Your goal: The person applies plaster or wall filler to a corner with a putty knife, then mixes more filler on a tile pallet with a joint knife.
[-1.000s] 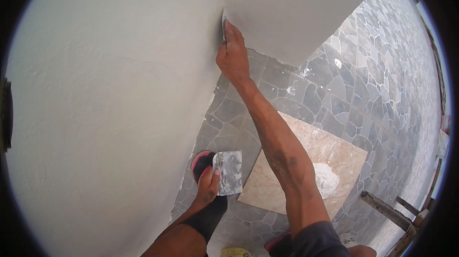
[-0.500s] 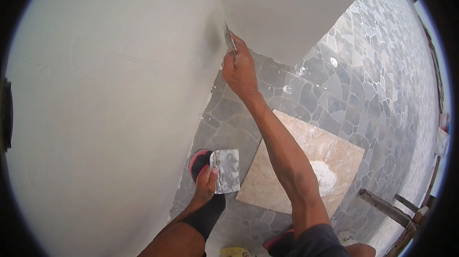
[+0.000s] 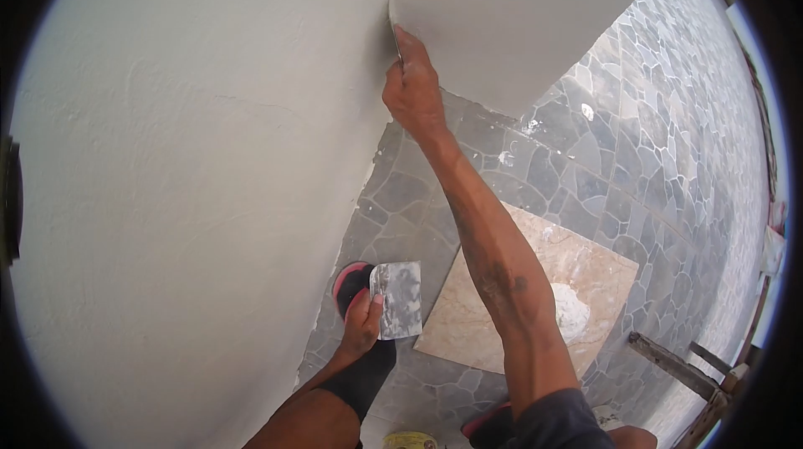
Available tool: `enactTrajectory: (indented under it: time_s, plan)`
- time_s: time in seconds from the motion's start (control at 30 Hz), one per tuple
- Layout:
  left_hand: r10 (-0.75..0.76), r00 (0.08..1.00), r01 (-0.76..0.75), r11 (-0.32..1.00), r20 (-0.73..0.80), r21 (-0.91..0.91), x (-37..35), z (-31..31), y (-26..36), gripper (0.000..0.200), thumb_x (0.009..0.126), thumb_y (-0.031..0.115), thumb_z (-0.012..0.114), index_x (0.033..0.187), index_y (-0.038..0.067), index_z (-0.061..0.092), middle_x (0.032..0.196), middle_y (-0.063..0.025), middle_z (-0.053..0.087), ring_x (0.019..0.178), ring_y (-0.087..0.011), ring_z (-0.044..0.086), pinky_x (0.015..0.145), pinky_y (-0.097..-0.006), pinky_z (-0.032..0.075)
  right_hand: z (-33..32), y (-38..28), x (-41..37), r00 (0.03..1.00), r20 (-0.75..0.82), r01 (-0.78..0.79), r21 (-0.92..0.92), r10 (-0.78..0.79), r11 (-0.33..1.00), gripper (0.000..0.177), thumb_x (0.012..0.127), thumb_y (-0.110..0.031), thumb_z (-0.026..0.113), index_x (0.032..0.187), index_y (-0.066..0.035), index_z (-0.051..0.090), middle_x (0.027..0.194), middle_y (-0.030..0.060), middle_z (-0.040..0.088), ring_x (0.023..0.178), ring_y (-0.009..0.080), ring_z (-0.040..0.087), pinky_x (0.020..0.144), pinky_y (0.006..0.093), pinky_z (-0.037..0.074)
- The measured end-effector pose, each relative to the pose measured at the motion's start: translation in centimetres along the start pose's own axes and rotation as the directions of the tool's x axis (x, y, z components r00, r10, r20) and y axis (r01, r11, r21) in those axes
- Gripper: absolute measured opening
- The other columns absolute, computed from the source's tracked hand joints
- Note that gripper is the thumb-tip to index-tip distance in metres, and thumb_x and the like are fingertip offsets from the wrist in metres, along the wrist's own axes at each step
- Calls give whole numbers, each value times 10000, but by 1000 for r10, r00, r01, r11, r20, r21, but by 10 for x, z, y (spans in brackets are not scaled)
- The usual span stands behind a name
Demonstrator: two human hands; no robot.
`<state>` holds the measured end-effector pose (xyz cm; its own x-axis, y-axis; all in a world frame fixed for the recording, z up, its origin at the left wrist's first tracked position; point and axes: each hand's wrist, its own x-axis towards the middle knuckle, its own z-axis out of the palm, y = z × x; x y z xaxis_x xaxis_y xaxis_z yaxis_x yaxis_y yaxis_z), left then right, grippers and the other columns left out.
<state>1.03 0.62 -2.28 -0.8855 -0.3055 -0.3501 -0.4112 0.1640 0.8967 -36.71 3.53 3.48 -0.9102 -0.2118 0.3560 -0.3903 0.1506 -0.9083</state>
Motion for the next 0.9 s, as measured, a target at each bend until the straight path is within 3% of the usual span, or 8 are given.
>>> enactTrajectory:
  time_s: [0.37,0.47,0.6,0.73,0.8,0.9]
  plan:
    - [-3,1000,3,999,5,-38,0,2,-3,221,1033,198,468,978,0,548,676,-120,510,610,-207,497,609,-350,424,26,-36,-55,995,74,65,-47,-61,997,689,818,111,452,1484,66,283,1471,267,323,1346,409,375,1118,424,368]
    - [-36,999,36,999,17,-5,0,0,0,240,1040,214,455,1014,-1,557,693,-117,524,634,-199,514,632,-346,432,35,-44,-81,991,50,132,-144,-126,981,740,820,100,438,1526,1,243,1446,231,363,1352,400,391,1107,425,381]
    - [-69,997,68,997,40,19,0,-1,7,269,1047,236,443,1054,-6,560,710,-115,536,660,-193,531,655,-343,440,16,-62,-110,974,198,131,-75,-114,989,745,810,112,443,1522,-3,257,1462,233,349,1375,394,362,1114,414,372]
    - [1,1000,-2,999,-3,-43,2,3,2,281,1049,245,444,1050,-12,557,701,-102,521,654,-185,519,644,-337,435,-13,-62,-112,990,138,20,-40,-15,999,541,902,37,472,1436,34,390,1229,211,555,1054,266,605,856,325,496]
    - [-33,999,33,999,1,-15,0,2,3,283,1050,247,444,1026,-13,552,694,-98,512,651,-182,512,639,-334,431,-20,-47,-99,991,18,-133,2,133,991,419,964,-56,460,1369,52,449,865,90,578,763,149,560,692,278,460]
    - [-4,1000,4,1000,5,-11,0,2,-9,282,1049,248,446,984,-10,538,689,-94,503,646,-180,504,630,-332,425,-20,-27,-61,989,-82,-127,-9,126,992,406,978,-95,451,1354,57,460,766,50,541,701,124,521,669,270,445]
